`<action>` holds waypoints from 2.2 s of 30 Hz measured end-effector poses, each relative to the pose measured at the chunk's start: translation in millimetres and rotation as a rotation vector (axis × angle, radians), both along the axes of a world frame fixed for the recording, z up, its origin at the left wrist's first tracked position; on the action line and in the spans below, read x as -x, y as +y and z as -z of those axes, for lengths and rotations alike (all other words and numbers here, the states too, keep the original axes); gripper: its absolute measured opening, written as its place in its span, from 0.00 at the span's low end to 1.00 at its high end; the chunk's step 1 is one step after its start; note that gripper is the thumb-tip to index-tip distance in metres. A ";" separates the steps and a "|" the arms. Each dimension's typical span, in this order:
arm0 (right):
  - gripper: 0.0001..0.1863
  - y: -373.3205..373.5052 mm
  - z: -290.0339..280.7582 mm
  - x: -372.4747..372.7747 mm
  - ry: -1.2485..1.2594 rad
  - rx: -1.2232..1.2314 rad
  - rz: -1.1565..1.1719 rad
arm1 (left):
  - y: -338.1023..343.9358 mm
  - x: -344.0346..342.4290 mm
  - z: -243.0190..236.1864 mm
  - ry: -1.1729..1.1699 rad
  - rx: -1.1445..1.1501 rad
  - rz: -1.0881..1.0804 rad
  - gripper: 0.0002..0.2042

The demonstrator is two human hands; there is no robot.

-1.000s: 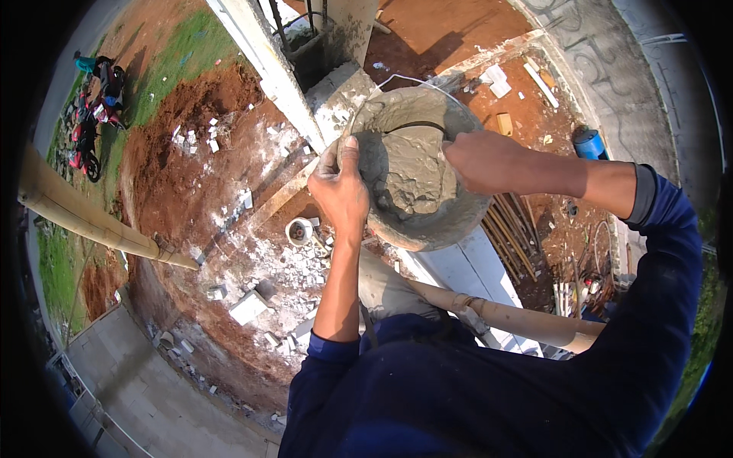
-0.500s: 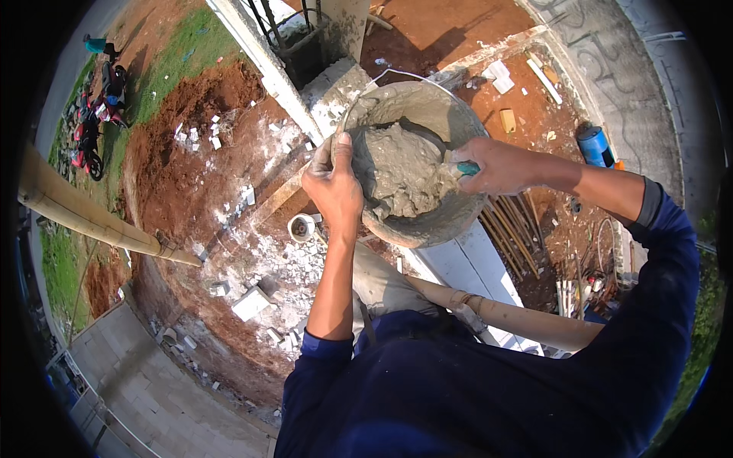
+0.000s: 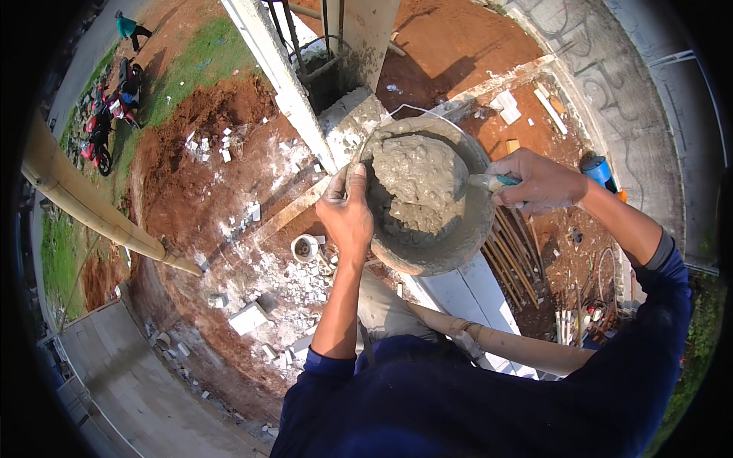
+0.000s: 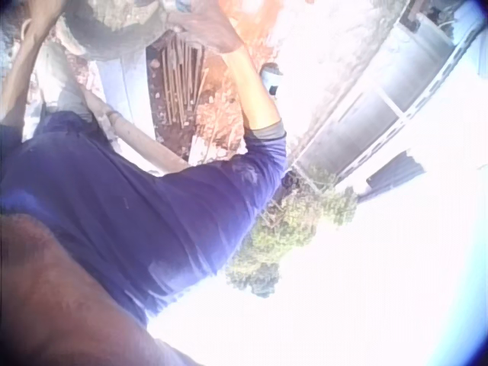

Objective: The person scoops wet cement from a bucket with a trowel and applies it to a vertical concrete column. They repeatedly transfer cement from a larger bucket to a smaller one and continue applying it to the column surface.

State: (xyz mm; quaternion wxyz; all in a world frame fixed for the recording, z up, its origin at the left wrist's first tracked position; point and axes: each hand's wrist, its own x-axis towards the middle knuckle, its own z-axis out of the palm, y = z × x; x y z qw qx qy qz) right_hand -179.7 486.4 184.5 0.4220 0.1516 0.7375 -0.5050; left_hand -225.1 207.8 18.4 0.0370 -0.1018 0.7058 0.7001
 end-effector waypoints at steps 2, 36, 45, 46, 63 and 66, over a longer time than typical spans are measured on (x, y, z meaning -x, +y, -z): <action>0.09 -2.8 -17.9 12.6 0.037 0.003 0.030 | 0.5 -0.3 1.1 -0.008 0.013 -0.002 0.23; 0.17 -65.0 34.3 7.2 0.487 -0.875 -0.876 | -1.2 -0.6 -13.5 -0.086 -0.118 0.002 0.14; 0.16 -44.5 73.9 16.2 0.066 -0.348 -0.495 | 3.8 -4.6 1.8 -0.079 -0.147 -0.037 0.16; 0.16 -41.1 77.1 12.4 0.120 -0.325 -0.456 | 5.4 0.7 -0.2 -0.084 -0.143 -0.029 0.16; 0.07 -31.6 48.5 -14.3 -0.064 -0.037 -0.079 | 2.8 -2.4 -3.2 -0.107 -0.162 -0.026 0.14; 0.07 -23.4 43.6 -14.4 -0.125 0.008 -0.033 | 3.3 -1.0 -6.3 -0.132 -0.148 -0.027 0.15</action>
